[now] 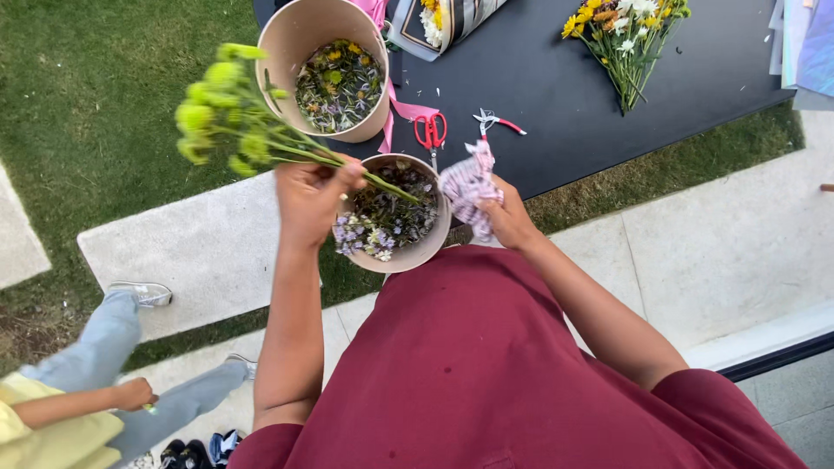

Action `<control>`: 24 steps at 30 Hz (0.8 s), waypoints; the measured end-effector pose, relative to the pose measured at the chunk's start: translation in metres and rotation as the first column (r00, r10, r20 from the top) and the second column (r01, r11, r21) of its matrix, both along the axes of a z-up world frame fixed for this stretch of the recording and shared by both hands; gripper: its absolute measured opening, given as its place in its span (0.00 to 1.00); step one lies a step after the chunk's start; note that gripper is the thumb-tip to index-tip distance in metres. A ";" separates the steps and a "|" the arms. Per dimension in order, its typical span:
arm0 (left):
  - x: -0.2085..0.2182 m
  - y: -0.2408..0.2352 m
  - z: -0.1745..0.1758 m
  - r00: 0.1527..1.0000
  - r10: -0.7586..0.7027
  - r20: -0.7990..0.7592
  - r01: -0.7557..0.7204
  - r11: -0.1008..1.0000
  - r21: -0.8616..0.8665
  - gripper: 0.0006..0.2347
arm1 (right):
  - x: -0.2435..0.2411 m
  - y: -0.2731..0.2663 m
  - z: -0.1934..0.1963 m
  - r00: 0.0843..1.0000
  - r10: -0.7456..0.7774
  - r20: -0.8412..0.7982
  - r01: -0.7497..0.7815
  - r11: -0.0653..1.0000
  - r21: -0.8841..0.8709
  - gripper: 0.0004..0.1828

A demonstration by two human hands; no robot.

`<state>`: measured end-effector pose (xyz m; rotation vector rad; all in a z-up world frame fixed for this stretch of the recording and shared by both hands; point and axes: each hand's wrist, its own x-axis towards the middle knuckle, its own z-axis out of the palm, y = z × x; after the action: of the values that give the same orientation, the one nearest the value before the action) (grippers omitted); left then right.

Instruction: The person trims flower stems using shears over a bucket and then wraps a small bouquet in pink paper, securing it by hand.

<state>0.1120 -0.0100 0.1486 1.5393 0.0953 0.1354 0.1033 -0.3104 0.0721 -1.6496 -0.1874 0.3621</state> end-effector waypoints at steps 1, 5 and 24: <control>0.001 -0.017 -0.002 0.998 -0.051 -0.031 0.050 0.999 -0.018 0.04 | 0.014 0.003 0.014 1.000 0.022 0.004 -0.022 0.999 0.049 0.11; -0.001 -0.089 -0.036 0.979 -0.072 -0.191 0.066 0.997 -0.039 0.03 | 0.040 0.025 0.046 0.948 0.250 0.194 -0.229 0.966 -0.123 0.18; 0.034 -0.334 -0.163 0.860 0.183 -0.476 -0.109 0.978 0.180 0.03 | 0.183 -0.238 -0.134 0.997 0.051 -0.065 -0.082 0.733 -0.675 0.48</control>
<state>0.1459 -0.3442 -0.0141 1.6856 0.6229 -0.1379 0.2861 -0.5488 -0.0621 -2.3678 -0.0811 0.5655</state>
